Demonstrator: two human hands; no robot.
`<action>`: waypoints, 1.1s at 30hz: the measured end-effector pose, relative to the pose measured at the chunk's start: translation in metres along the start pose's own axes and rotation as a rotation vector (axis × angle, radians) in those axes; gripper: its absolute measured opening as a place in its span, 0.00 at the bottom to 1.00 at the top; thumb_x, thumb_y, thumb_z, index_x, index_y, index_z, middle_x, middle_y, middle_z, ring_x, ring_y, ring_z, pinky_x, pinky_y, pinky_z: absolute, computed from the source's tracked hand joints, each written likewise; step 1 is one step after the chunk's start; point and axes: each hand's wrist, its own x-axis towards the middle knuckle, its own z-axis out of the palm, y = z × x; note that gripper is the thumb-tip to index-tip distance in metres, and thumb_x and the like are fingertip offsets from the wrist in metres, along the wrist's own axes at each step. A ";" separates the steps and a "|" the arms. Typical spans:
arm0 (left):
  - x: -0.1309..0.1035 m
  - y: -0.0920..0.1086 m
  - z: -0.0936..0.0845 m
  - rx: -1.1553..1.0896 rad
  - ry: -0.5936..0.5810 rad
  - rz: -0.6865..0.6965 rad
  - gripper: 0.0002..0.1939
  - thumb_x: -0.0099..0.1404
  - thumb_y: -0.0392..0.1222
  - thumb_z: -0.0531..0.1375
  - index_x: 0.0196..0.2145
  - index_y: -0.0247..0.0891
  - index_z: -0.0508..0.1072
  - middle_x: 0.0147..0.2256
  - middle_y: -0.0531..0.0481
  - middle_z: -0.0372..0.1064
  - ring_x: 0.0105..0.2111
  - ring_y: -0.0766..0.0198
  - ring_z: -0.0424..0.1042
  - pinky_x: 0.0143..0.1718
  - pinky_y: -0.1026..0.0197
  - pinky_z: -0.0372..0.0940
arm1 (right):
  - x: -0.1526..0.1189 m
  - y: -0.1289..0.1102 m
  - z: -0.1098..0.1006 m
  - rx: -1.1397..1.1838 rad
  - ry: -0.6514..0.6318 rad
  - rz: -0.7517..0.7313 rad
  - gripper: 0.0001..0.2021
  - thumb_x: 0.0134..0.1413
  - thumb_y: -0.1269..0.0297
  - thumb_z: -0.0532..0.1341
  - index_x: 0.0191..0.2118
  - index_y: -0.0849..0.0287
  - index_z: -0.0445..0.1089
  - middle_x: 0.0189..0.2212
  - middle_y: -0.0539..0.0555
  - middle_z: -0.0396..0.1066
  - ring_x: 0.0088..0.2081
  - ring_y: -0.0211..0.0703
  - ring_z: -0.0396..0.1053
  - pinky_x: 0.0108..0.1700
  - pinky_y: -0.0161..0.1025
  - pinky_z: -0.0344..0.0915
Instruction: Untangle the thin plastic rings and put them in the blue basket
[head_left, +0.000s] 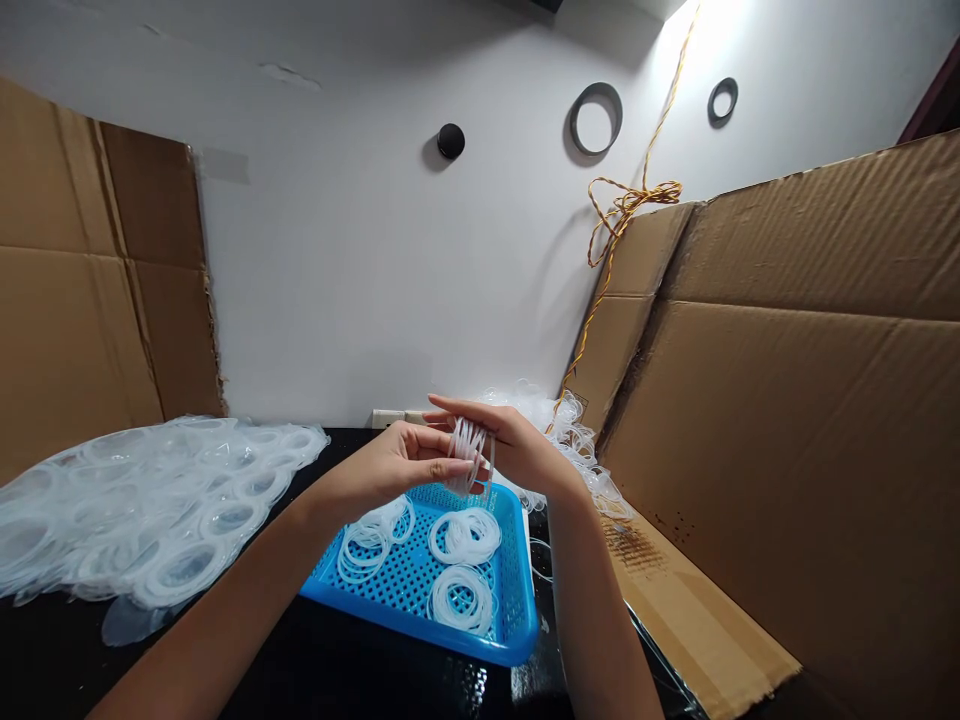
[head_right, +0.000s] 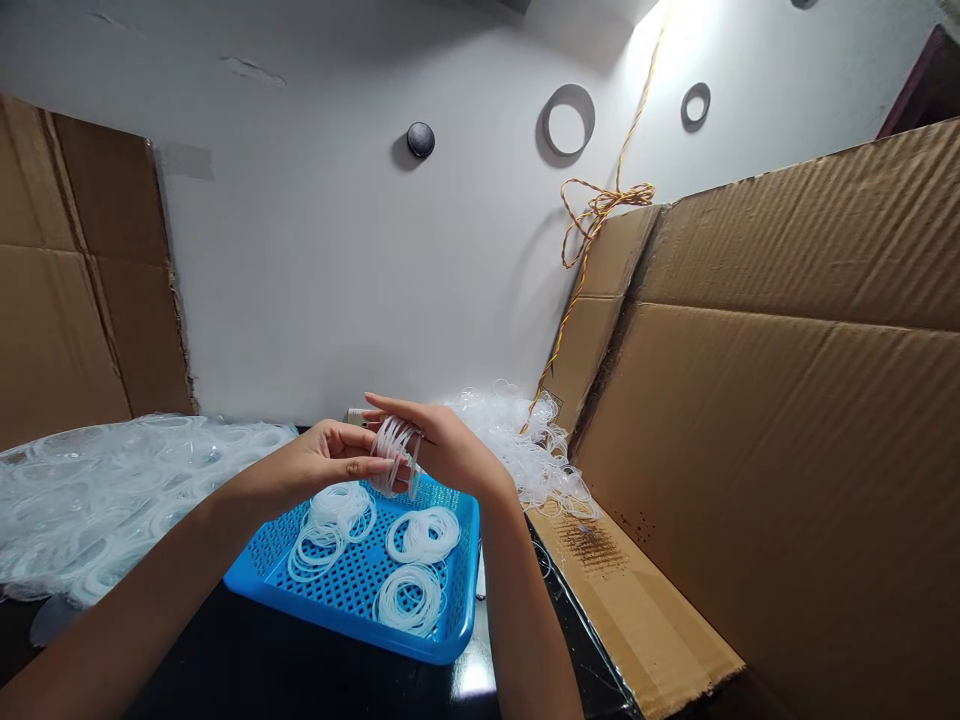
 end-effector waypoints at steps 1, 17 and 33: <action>0.000 0.001 0.000 0.013 0.004 -0.005 0.11 0.56 0.44 0.63 0.33 0.34 0.78 0.33 0.44 0.77 0.35 0.60 0.75 0.41 0.59 0.67 | -0.001 -0.001 -0.001 -0.005 0.004 -0.009 0.20 0.57 0.75 0.55 0.56 0.60 0.62 0.48 0.60 0.70 0.45 0.41 0.71 0.45 0.41 0.69; -0.008 0.010 0.004 0.072 -0.031 0.032 0.11 0.61 0.44 0.59 0.30 0.34 0.77 0.28 0.48 0.76 0.31 0.64 0.75 0.36 0.64 0.67 | -0.010 -0.019 -0.006 -0.051 0.076 -0.054 0.14 0.54 0.74 0.58 0.46 0.59 0.71 0.39 0.54 0.75 0.39 0.39 0.73 0.40 0.37 0.69; -0.009 0.008 0.004 -0.003 -0.025 0.086 0.18 0.65 0.47 0.54 0.31 0.32 0.77 0.28 0.45 0.75 0.30 0.64 0.73 0.34 0.63 0.65 | -0.015 -0.022 -0.016 -0.002 0.099 -0.011 0.09 0.47 0.76 0.61 0.35 0.62 0.74 0.29 0.51 0.75 0.30 0.35 0.72 0.33 0.31 0.67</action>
